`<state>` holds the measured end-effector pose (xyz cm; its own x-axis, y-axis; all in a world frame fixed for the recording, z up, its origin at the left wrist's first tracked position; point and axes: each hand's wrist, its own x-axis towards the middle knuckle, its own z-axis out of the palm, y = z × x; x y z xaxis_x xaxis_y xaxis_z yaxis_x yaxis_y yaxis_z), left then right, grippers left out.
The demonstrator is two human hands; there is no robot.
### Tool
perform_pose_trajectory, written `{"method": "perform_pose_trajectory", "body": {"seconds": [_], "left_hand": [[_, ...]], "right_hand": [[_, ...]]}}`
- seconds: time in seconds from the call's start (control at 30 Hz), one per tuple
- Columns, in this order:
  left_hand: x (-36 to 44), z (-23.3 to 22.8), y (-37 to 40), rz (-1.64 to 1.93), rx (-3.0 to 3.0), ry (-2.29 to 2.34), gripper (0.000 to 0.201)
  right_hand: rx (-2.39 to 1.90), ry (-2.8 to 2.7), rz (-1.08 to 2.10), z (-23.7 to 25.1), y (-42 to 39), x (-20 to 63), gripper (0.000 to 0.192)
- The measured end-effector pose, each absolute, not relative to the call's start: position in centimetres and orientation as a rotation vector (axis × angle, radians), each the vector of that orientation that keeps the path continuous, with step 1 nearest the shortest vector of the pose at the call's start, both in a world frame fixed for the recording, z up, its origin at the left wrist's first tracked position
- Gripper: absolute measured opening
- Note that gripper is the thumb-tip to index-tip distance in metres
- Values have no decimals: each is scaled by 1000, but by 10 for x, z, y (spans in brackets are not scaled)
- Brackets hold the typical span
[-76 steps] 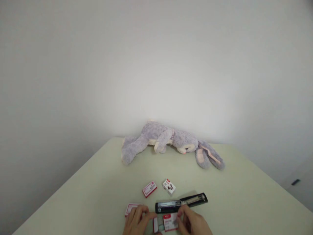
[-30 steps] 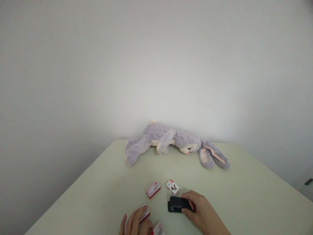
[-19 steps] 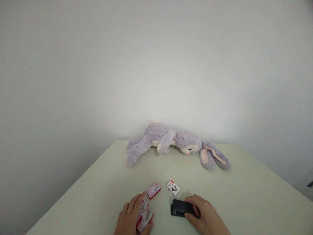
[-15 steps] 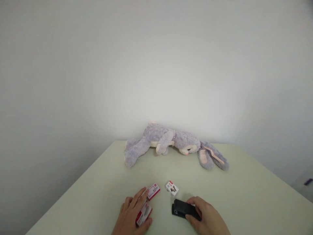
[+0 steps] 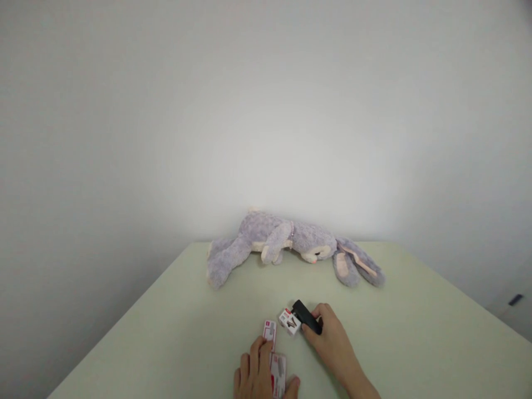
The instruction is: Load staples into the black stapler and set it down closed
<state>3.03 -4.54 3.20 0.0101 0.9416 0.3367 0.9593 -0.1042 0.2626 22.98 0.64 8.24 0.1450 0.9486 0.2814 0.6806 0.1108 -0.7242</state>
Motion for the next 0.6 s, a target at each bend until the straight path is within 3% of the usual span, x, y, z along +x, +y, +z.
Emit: {"method": "perform_pose_trajectory", "body": {"seconds": [0.23,0.43,0.6], "left_hand": [[36,36,-33,-766,-2136,-2001,80],[23,38,-27,-750,-2211,-1858,64],[-1,31,-34,-656,-2190,-1892,54]], "right_hand": [[-1574,-1482,622,72,-27,200,18],[-1333,-1184,923,48,-41,187,51],[-1266,-1169,980,30,-39,162,56]]}}
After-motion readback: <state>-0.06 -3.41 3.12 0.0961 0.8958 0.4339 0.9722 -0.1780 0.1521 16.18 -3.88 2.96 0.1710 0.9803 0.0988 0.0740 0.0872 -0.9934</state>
